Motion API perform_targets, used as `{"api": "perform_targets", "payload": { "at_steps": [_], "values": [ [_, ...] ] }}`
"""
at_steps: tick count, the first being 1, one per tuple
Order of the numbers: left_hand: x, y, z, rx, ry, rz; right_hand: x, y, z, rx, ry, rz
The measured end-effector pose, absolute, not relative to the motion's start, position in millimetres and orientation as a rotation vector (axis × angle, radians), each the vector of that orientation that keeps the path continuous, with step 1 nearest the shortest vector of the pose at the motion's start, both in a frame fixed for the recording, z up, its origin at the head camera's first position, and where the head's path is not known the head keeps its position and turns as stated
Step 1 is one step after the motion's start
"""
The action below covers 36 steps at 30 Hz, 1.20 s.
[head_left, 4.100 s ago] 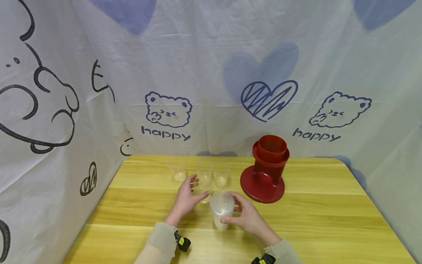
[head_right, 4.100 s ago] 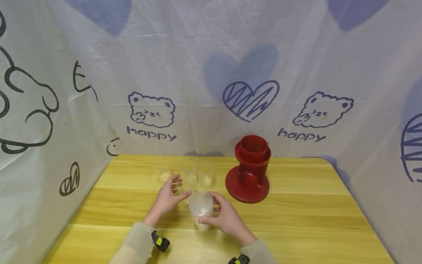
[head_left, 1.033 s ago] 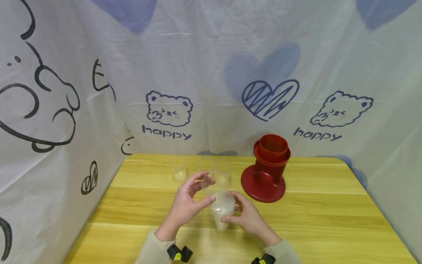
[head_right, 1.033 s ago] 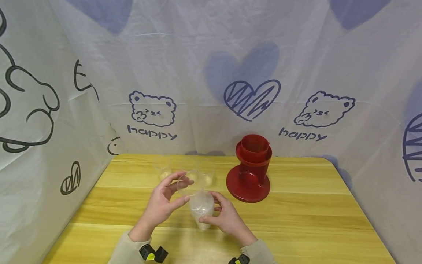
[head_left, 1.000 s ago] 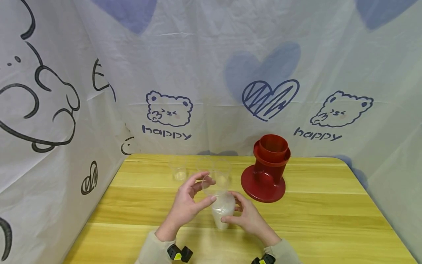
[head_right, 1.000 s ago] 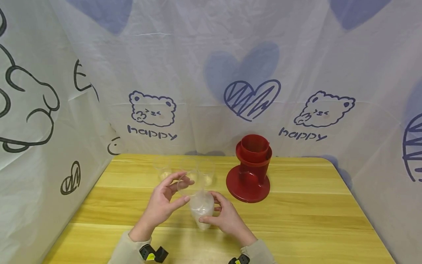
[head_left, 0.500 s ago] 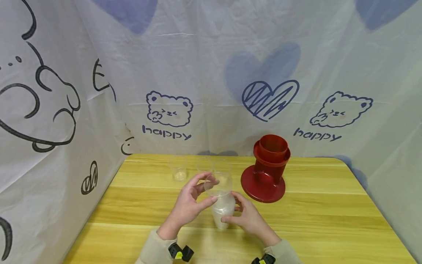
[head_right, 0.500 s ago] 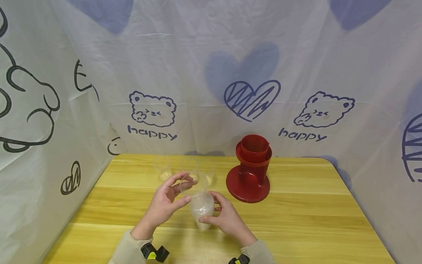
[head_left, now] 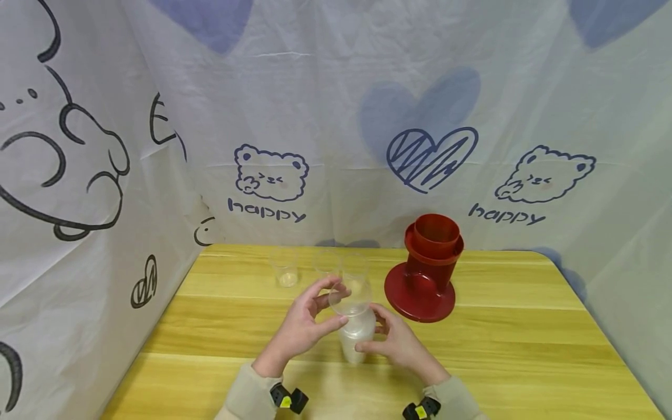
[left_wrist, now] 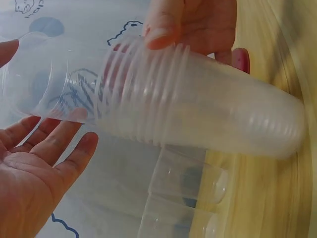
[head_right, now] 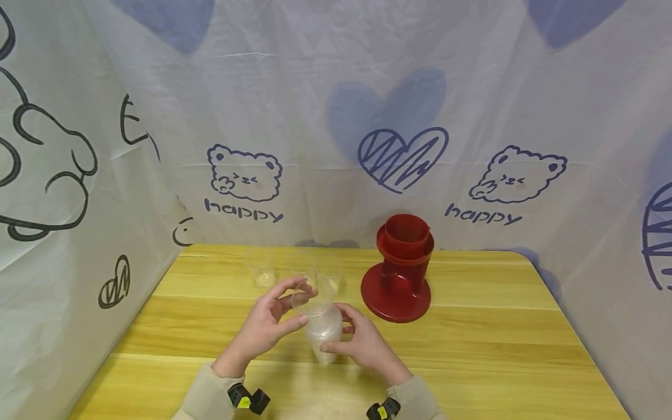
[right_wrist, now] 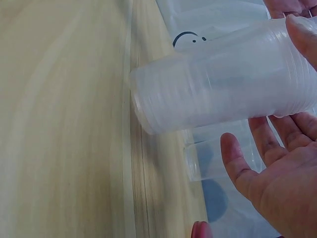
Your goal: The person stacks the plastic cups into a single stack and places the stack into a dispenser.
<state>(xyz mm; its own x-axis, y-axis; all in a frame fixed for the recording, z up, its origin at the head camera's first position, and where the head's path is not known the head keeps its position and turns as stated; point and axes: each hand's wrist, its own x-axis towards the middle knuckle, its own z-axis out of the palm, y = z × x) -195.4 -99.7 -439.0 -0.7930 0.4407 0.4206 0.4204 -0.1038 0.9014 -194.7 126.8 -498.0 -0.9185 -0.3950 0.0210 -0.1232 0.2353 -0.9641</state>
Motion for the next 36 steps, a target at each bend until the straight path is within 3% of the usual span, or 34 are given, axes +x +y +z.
{"api": "perform_targets", "payload": {
  "at_steps": [11,36],
  "values": [
    [-194,-101,-443,0.879,2.261,1.893,-195,127,-498,-0.514,2.266,-1.768],
    [-203,-106,-465,0.903,2.375,1.633,-196,126,-498,-0.474,2.236,-1.779]
  ]
}}
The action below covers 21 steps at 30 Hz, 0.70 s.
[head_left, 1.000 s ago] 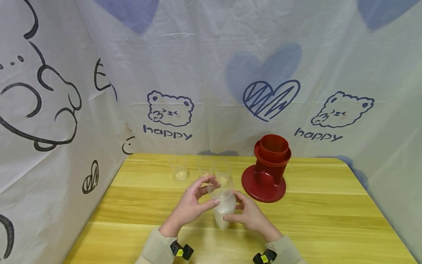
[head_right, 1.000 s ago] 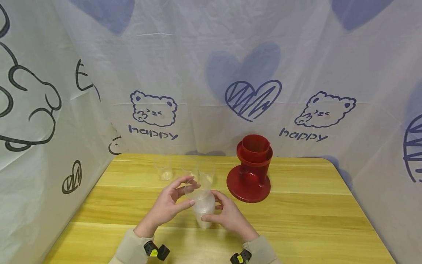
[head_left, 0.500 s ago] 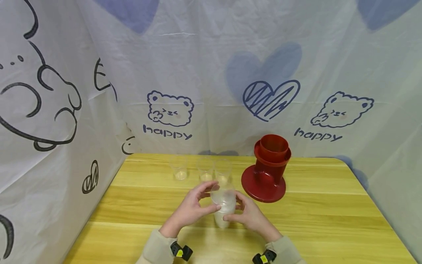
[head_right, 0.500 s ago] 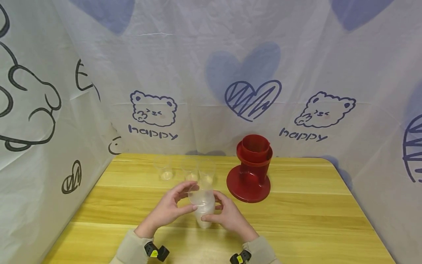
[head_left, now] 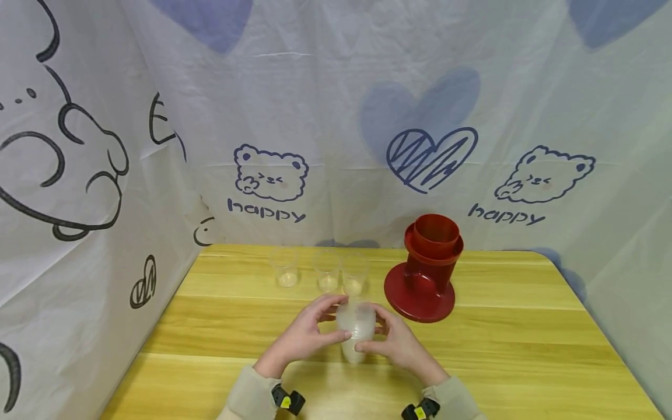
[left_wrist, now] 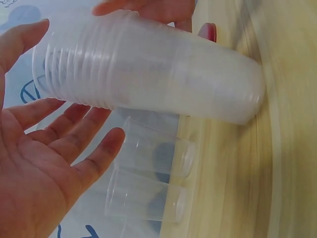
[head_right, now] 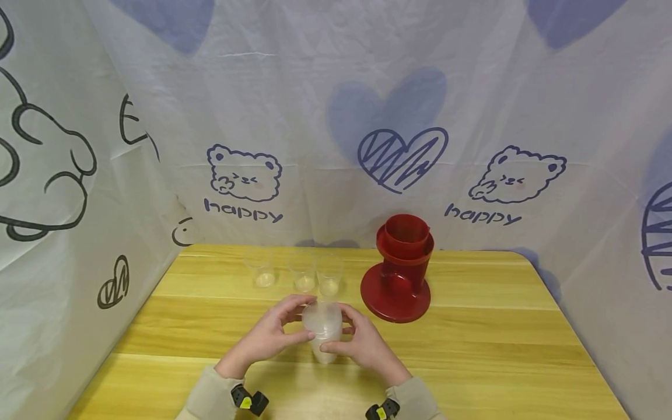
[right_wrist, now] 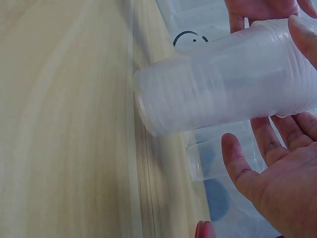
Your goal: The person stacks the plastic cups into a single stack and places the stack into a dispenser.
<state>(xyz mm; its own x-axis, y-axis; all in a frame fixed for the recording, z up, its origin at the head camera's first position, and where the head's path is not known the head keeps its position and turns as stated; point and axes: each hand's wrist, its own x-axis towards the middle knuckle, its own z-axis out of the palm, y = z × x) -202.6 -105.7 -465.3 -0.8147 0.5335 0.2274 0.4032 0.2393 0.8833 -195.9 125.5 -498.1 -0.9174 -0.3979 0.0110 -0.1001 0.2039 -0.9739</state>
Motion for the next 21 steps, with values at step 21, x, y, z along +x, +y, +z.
{"api": "perform_targets", "payload": {
  "at_steps": [21],
  "values": [
    [-202.5,-106.8,-474.2,0.851,2.35,1.625,-196.1,125.2,-500.3,-0.471,2.241,-1.788]
  ]
}}
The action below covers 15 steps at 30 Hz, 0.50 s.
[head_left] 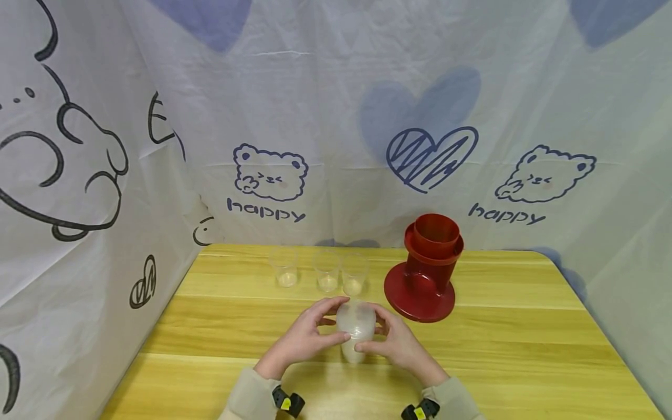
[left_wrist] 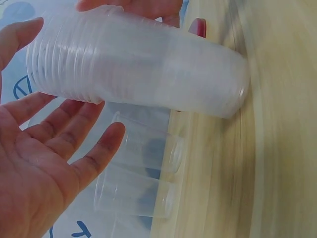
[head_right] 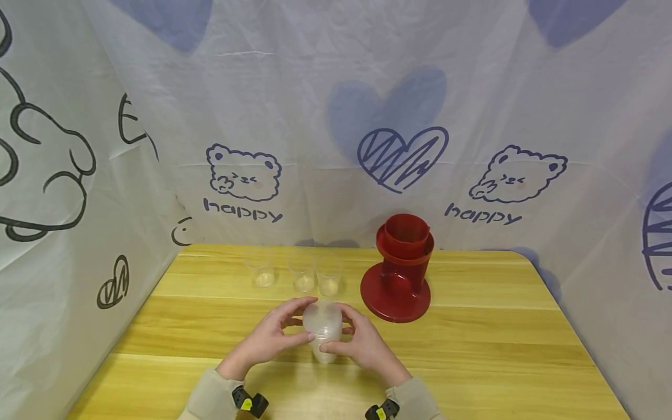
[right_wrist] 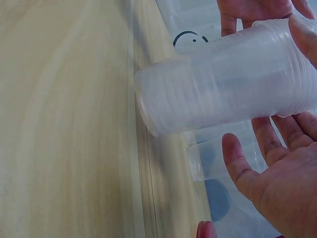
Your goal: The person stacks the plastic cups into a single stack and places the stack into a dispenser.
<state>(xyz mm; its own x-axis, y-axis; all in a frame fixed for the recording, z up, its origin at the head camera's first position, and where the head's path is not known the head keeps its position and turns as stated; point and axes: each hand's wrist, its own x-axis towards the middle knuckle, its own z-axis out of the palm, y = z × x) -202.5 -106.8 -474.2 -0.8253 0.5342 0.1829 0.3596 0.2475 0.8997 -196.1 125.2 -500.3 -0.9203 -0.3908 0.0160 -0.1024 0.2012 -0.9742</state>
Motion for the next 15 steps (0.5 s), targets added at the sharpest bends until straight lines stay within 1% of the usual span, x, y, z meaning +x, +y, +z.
{"api": "perform_targets", "payload": {
  "at_steps": [15],
  "values": [
    [-195.9,-100.3,-477.9,0.719,2.248,1.766,-191.0,124.1,-503.5,-0.509,2.264,-1.847]
  ]
}}
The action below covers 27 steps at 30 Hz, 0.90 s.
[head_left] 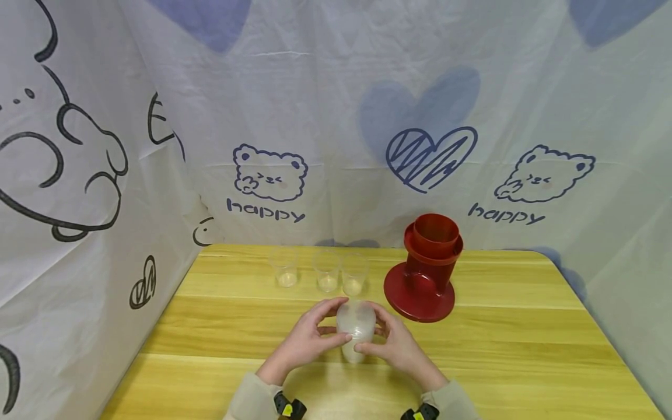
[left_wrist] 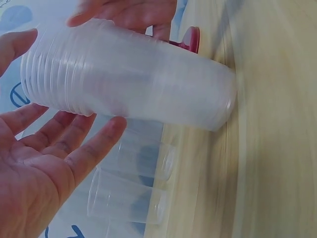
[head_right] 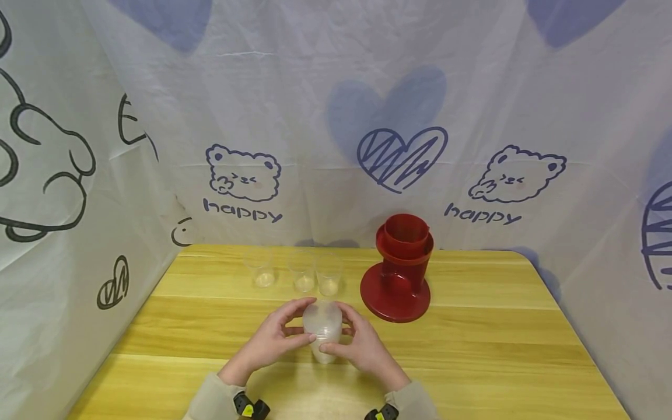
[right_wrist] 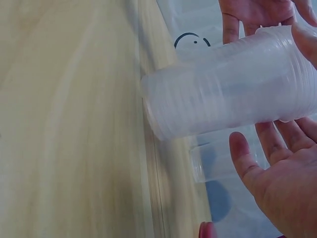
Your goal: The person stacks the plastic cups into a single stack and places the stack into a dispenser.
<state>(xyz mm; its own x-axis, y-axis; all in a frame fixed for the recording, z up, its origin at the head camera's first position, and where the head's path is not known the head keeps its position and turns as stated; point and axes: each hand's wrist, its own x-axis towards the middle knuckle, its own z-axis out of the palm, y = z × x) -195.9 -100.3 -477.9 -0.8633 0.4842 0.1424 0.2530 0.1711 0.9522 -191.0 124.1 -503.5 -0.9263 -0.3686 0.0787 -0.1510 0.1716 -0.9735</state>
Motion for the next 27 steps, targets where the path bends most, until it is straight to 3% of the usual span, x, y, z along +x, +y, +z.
{"api": "perform_targets", "payload": {
  "at_steps": [27],
  "values": [
    [-203,-116,-480,0.792,2.376,1.87,-189,120,-499,-0.485,2.294,-1.865]
  ]
}}
